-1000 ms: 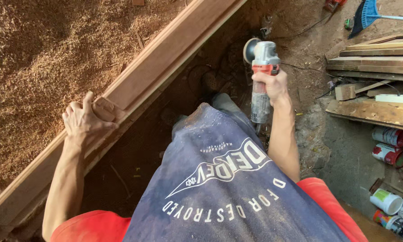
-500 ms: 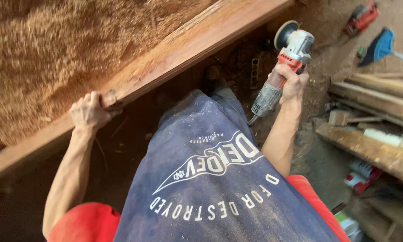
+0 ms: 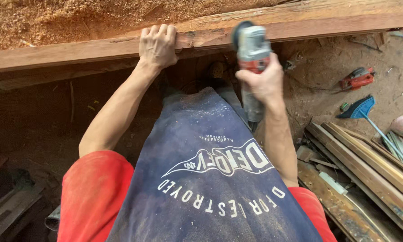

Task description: The person uses a chisel and mallet to carve a groove into a wooden plank, then smooths the surface with an angle grinder. Finally, they apply a pink filler paste to the groove using a putty knife and brush it in.

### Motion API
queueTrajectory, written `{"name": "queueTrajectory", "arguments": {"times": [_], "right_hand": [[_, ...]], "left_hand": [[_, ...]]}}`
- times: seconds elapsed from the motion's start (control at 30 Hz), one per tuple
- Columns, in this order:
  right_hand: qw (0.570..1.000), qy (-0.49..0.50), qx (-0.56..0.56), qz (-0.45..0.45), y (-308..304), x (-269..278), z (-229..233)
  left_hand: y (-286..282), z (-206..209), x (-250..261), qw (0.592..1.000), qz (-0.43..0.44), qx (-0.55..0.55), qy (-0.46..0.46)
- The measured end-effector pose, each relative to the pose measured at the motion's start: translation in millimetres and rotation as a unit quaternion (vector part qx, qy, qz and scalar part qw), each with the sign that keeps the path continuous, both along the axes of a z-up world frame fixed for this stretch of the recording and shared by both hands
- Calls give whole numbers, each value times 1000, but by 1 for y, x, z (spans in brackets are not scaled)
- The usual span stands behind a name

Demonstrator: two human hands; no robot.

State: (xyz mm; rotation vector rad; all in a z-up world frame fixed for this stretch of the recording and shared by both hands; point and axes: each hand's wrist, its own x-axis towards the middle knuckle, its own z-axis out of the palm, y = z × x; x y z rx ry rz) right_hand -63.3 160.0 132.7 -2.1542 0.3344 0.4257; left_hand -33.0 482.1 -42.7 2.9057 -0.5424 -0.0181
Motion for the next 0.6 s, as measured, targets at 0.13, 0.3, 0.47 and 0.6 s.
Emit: {"name": "queueTrajectory", "arguments": {"times": [0.13,0.3,0.47,0.6], "right_hand": [[997,8,-48,62,48,-1,-1],[994,61,-95,-2,16,-2,1],[997,19,-28,-68,-72,14,0],[995,21,20,-98,-101,23,9]], "left_hand": [[3,6,-5,999,-11,-21,-28],[6,-5,-8,999,-30,17,-4],[9,5,-13,998,-36,-7,-52],[7,17,-9,997,-37,-28,-62]]}}
